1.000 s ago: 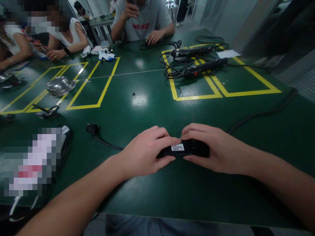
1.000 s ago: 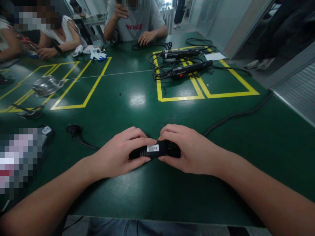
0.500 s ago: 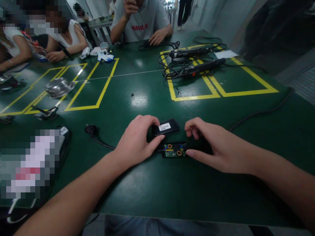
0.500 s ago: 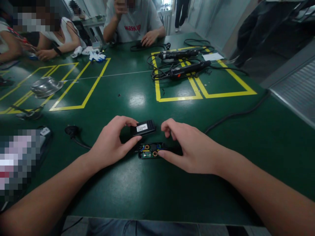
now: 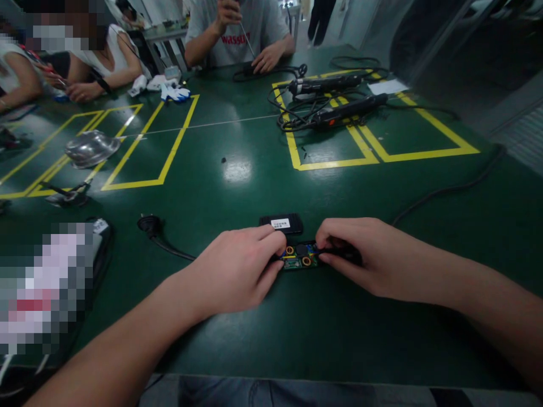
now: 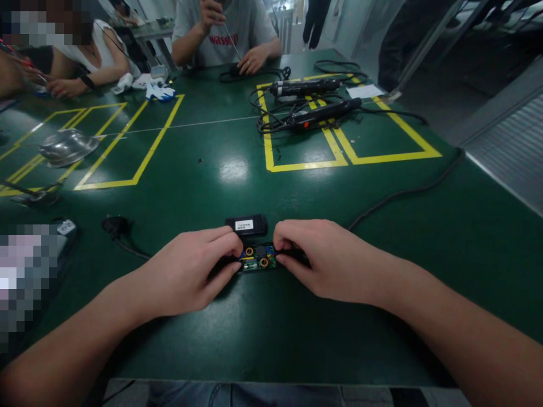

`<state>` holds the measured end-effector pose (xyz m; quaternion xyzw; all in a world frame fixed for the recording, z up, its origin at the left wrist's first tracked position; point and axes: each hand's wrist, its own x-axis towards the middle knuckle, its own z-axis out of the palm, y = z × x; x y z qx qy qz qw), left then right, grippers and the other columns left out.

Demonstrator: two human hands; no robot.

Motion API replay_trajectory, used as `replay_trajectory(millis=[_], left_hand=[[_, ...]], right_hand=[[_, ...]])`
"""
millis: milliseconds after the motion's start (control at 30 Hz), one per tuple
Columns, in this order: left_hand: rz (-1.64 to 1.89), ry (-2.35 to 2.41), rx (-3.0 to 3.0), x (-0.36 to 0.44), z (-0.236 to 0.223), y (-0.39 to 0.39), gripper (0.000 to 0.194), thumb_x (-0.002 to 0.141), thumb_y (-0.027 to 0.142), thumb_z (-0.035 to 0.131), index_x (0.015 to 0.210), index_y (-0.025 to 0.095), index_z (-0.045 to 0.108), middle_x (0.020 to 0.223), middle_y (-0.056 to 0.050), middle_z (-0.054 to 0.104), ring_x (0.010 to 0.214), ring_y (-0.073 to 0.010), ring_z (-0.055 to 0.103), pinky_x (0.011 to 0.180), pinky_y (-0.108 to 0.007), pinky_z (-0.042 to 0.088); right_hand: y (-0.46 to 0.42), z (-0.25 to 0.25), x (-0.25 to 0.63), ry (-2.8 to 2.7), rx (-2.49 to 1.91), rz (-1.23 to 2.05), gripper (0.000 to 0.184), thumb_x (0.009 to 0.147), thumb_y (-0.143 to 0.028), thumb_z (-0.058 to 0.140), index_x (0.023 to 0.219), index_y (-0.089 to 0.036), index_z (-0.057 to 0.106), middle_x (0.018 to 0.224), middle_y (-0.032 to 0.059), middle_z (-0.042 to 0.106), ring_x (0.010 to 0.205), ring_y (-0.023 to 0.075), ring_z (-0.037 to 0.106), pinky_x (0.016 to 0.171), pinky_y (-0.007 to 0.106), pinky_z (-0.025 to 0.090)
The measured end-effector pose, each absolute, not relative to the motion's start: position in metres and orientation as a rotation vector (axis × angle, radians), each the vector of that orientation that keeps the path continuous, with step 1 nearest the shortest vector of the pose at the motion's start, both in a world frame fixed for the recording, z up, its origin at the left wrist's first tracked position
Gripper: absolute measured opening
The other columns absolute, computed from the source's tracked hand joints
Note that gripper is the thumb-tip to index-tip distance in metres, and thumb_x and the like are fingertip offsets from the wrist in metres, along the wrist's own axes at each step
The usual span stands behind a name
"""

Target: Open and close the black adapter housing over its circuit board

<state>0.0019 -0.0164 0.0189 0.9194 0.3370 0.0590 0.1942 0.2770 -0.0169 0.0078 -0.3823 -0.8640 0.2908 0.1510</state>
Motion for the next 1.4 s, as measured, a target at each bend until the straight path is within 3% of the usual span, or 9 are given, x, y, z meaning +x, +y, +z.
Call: replay_trajectory(millis=[533, 733, 800, 933, 1133, 1300, 1400], left_hand=[[0.381, 0.938, 2.47, -0.004, 0.019, -0.008, 0.006, 0.096, 0.013, 0.066, 0.094, 0.018, 0.067, 0.088, -0.001, 0.067, 0.072, -0.0146, 0.06, 0.065, -0.028, 0.045], [0.49, 0.915, 2.559, -0.002, 0.014, -0.004, 0.012, 0.099, 0.017, 0.066, 0.089, 0.019, 0.072, 0.103, -0.007, 0.07, 0.096, -0.0226, 0.064, 0.085, -0.037, 0.053], [0.593, 0.963, 2.572, -0.001, 0.008, -0.002, 0.012, 0.1, 0.018, 0.065, 0.095, 0.019, 0.075, 0.116, -0.01, 0.071, 0.106, -0.0251, 0.064, 0.096, -0.042, 0.055], [0.568, 1.077, 2.547, 0.0, -0.002, 0.004, 0.025, 0.103, 0.017, 0.063, 0.125, 0.02, 0.075, 0.131, -0.011, 0.074, 0.117, -0.0275, 0.067, 0.105, -0.048, 0.056], [0.485, 1.22, 2.54, -0.001, 0.0, 0.006, 0.026, 0.102, 0.022, 0.069, 0.128, 0.019, 0.073, 0.121, -0.009, 0.079, 0.11, -0.0286, 0.07, 0.1, -0.048, 0.059], [0.615, 1.053, 2.563, 0.0, 0.006, -0.003, 0.026, 0.104, 0.028, 0.067, 0.128, 0.019, 0.07, 0.121, -0.01, 0.078, 0.108, -0.0271, 0.07, 0.097, -0.045, 0.059], [0.685, 0.968, 2.528, 0.0, 0.012, -0.008, 0.025, 0.104, 0.031, 0.066, 0.127, 0.019, 0.07, 0.119, -0.01, 0.078, 0.106, -0.0255, 0.071, 0.096, -0.043, 0.058]], right_hand=[[-0.013, 0.003, 0.279, -2.426, -1.036, 0.816, 0.01, 0.097, -0.017, 0.057, 0.09, -0.023, 0.061, 0.079, 0.0008, 0.067, 0.066, 0.0166, 0.06, 0.061, 0.028, 0.043], [-0.013, 0.001, 0.28, -2.496, -0.986, 0.681, 0.013, 0.096, -0.014, 0.057, 0.09, -0.023, 0.062, 0.085, 0.0045, 0.069, 0.078, 0.0219, 0.063, 0.069, 0.033, 0.047], [-0.013, 0.0, 0.28, -2.501, -0.987, 0.679, 0.012, 0.097, -0.014, 0.056, 0.091, -0.023, 0.062, 0.088, 0.0053, 0.07, 0.079, 0.0224, 0.064, 0.07, 0.034, 0.049], [-0.013, -0.002, 0.28, -2.474, -1.027, 0.669, 0.011, 0.097, -0.017, 0.057, 0.101, -0.023, 0.065, 0.09, 0.0056, 0.07, 0.079, 0.0234, 0.065, 0.069, 0.035, 0.051], [-0.017, -0.005, 0.278, -2.438, -1.053, 0.675, 0.055, 0.094, -0.023, 0.065, 0.147, -0.021, 0.053, 0.111, 0.0104, 0.072, 0.092, 0.0278, 0.07, 0.083, 0.042, 0.06], [-0.018, -0.005, 0.278, -2.421, -1.048, 0.638, 0.08, 0.092, -0.031, 0.073, 0.163, -0.02, 0.036, 0.144, 0.0207, 0.061, 0.116, 0.0354, 0.069, 0.098, 0.053, 0.062], [-0.017, -0.003, 0.277, -2.434, -1.019, 0.655, 0.079, 0.093, -0.035, 0.075, 0.161, -0.02, 0.037, 0.148, 0.0219, 0.059, 0.125, 0.0383, 0.066, 0.105, 0.059, 0.06]])
